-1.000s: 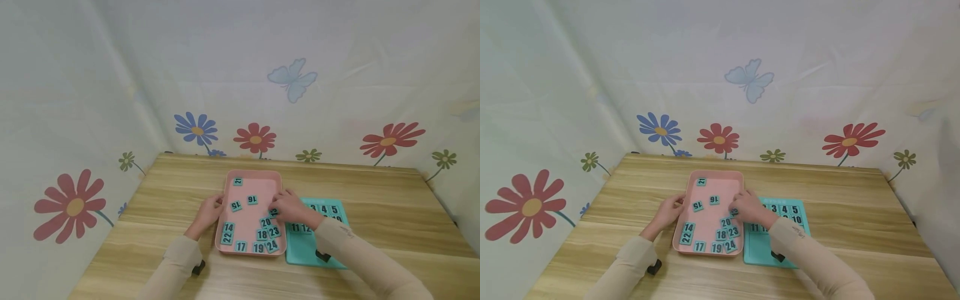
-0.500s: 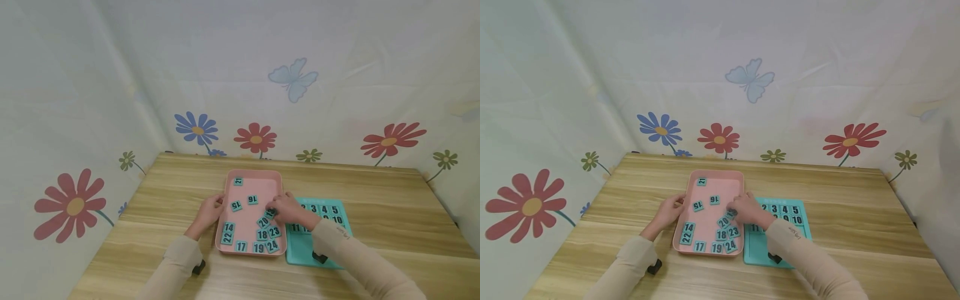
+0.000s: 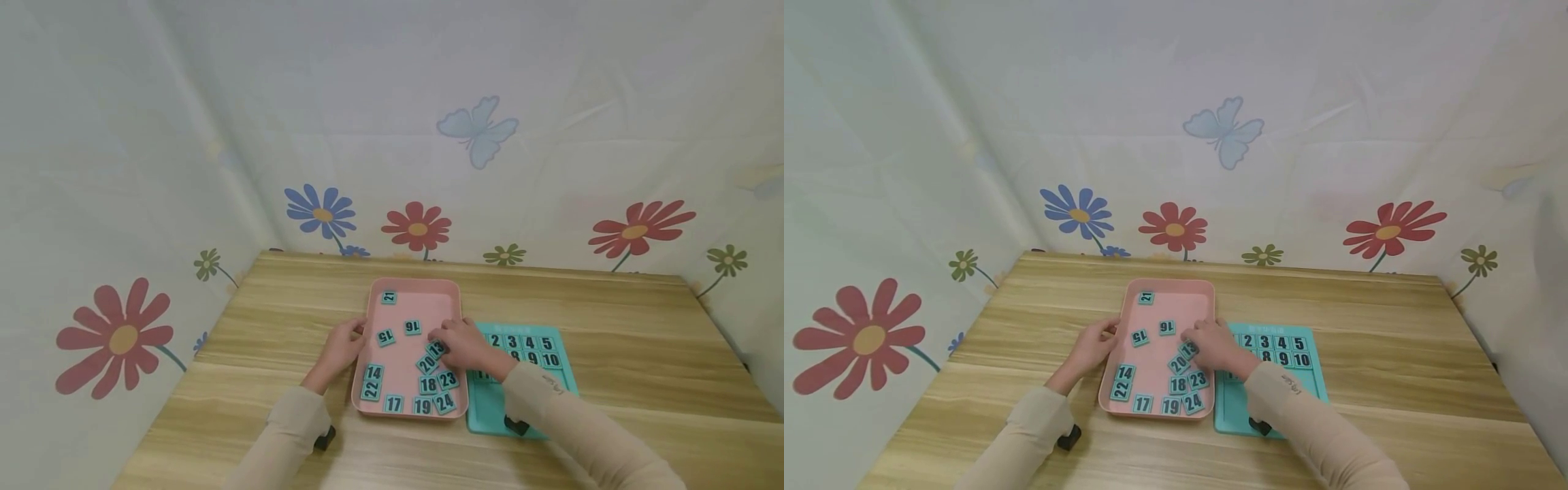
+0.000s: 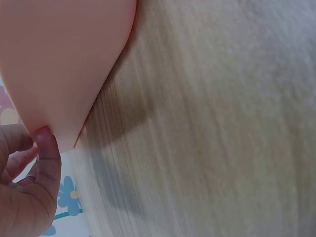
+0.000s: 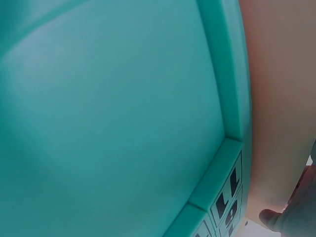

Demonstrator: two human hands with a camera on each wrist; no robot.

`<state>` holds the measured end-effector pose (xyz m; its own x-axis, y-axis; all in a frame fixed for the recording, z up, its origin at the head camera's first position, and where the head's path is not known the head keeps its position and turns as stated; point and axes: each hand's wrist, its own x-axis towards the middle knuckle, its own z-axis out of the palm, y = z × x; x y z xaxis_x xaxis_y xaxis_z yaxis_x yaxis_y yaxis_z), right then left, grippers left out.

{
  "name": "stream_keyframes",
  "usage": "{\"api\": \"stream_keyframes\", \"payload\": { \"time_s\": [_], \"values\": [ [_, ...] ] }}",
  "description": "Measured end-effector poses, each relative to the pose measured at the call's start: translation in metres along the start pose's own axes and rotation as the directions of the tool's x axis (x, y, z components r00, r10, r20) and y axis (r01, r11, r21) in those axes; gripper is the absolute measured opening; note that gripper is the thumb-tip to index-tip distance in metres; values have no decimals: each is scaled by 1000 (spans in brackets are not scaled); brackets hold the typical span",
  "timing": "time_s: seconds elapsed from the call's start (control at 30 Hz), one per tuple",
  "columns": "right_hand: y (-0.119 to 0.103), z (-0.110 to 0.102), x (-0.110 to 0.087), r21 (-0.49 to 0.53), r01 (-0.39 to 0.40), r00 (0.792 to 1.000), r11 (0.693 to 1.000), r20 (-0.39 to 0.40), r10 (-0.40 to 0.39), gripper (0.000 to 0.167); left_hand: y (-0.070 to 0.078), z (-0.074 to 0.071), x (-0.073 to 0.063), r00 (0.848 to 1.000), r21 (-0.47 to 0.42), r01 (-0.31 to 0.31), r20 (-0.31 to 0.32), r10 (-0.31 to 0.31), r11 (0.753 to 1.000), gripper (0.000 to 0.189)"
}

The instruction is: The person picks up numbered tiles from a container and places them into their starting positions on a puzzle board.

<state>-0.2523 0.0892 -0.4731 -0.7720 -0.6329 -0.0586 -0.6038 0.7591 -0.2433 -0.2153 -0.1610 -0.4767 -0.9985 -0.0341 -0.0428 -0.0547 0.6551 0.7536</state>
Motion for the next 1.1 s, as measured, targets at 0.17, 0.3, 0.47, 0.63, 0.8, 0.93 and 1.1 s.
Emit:
{"api": "stream_keyframes", "payload": {
  "time_s": [0.17, 0.3, 0.47, 0.63, 0.8, 0.93, 1.1],
  "values": [
    [-1, -1, -1, 1, 9, 1000, 1000, -23, -9, 33, 1, 0, 0, 1000, 4, 6, -2, -6, 1000, 38],
    [0, -4, -2, 12, 23, 997, 1000, -75, -22, 32, 1, 1, 0, 1000, -1, 5, 1, -5, 1000, 38],
    [-1, -17, -7, 60, 19, 990, 998, -139, -10, 32, -1, 1, 0, 1000, -6, -8, -4, 8, 1000, 38],
    [1, -33, -18, 114, 40, 983, 993, -181, -19, 28, -2, 1, 1, 1000, -6, -7, -4, 7, 1000, 38],
    [9, -45, -35, 173, 63, 976, 983, -217, -24, 28, -1, 1, 1, 1000, 2, 4, -2, -4, 1000, 38],
    [20, -49, -48, 210, 37, 977, 977, -214, 9, 30, -2, 2, 1, 1000, 11, 8, -2, -8, 1000, 38],
    [34, -49, -65, 236, -6, 977, 972, -205, 56, 28, -2, 2, 1, 1000, 12, 1, -7, -1, 1000, 38]
  ]
}}
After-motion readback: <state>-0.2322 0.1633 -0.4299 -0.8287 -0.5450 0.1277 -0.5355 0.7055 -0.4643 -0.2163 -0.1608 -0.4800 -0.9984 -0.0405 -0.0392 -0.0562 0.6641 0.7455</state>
